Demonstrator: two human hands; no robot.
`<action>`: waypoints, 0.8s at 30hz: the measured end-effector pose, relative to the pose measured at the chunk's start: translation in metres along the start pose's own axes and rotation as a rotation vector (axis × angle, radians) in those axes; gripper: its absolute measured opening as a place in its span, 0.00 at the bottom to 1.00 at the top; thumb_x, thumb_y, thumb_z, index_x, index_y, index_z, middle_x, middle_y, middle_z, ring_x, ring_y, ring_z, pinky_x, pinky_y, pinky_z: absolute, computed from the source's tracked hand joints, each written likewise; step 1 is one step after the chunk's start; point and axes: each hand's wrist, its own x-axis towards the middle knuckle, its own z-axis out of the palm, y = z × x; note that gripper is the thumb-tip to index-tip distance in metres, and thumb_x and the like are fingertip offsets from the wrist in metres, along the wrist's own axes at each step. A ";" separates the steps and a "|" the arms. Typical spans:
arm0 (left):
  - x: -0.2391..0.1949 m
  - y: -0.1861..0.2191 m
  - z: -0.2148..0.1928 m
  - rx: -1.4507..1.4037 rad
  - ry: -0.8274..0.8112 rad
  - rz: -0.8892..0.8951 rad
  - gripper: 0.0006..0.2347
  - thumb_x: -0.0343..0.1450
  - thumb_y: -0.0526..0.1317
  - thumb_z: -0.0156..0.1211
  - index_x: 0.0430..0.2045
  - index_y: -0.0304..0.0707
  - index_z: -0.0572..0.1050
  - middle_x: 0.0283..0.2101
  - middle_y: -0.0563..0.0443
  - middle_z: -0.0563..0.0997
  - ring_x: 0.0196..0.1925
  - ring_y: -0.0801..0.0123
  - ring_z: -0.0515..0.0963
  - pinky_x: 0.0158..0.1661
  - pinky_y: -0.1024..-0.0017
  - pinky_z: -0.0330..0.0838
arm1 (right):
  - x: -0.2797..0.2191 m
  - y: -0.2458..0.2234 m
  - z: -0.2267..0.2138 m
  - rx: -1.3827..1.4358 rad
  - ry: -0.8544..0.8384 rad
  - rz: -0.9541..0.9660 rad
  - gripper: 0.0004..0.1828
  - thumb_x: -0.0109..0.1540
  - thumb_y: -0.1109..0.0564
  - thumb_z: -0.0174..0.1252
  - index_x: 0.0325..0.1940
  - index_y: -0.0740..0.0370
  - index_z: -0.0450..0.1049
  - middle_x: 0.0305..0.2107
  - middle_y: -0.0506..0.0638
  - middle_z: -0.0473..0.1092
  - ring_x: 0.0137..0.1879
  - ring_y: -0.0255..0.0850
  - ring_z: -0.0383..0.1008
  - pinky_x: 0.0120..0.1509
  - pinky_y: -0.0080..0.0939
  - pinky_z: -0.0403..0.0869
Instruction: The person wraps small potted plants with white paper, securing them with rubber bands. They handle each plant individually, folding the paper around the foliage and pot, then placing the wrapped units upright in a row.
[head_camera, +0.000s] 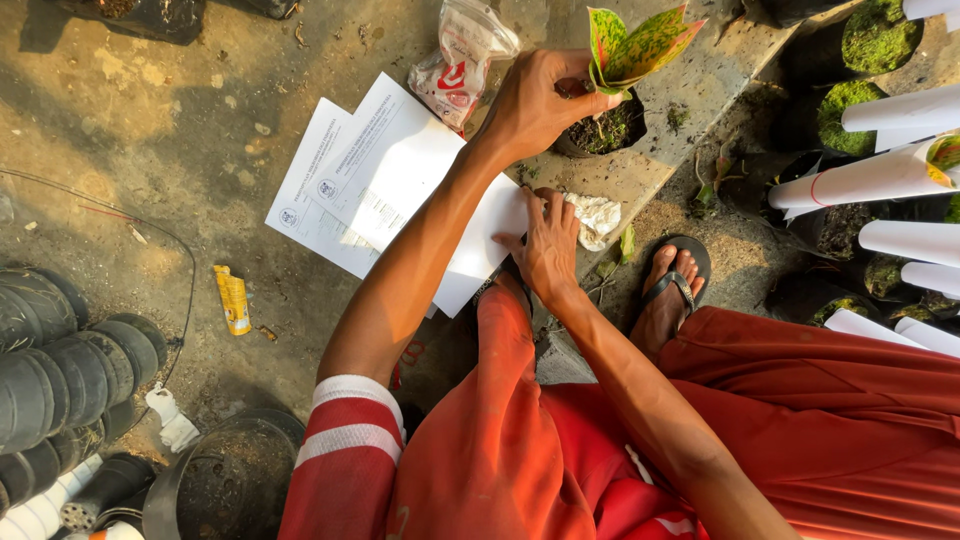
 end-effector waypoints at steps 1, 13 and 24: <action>0.000 0.001 0.000 0.001 -0.008 -0.026 0.12 0.69 0.47 0.70 0.42 0.43 0.85 0.34 0.54 0.88 0.33 0.76 0.85 0.38 0.68 0.77 | 0.001 0.000 0.000 0.017 -0.009 0.020 0.43 0.53 0.44 0.74 0.66 0.60 0.64 0.55 0.58 0.60 0.54 0.55 0.60 0.59 0.56 0.62; 0.000 0.000 0.000 -0.014 0.012 0.056 0.12 0.71 0.45 0.70 0.43 0.41 0.84 0.30 0.54 0.87 0.30 0.79 0.84 0.35 0.72 0.77 | -0.002 0.001 -0.001 0.045 -0.018 0.000 0.34 0.55 0.43 0.73 0.60 0.57 0.69 0.53 0.55 0.61 0.53 0.54 0.60 0.58 0.55 0.61; 0.005 -0.032 0.020 -0.163 0.065 0.124 0.20 0.71 0.43 0.73 0.51 0.27 0.75 0.47 0.39 0.83 0.47 0.60 0.86 0.49 0.66 0.82 | -0.010 -0.007 0.007 0.076 -0.468 -0.490 0.30 0.60 0.51 0.65 0.66 0.56 0.69 0.71 0.54 0.58 0.75 0.53 0.53 0.79 0.54 0.58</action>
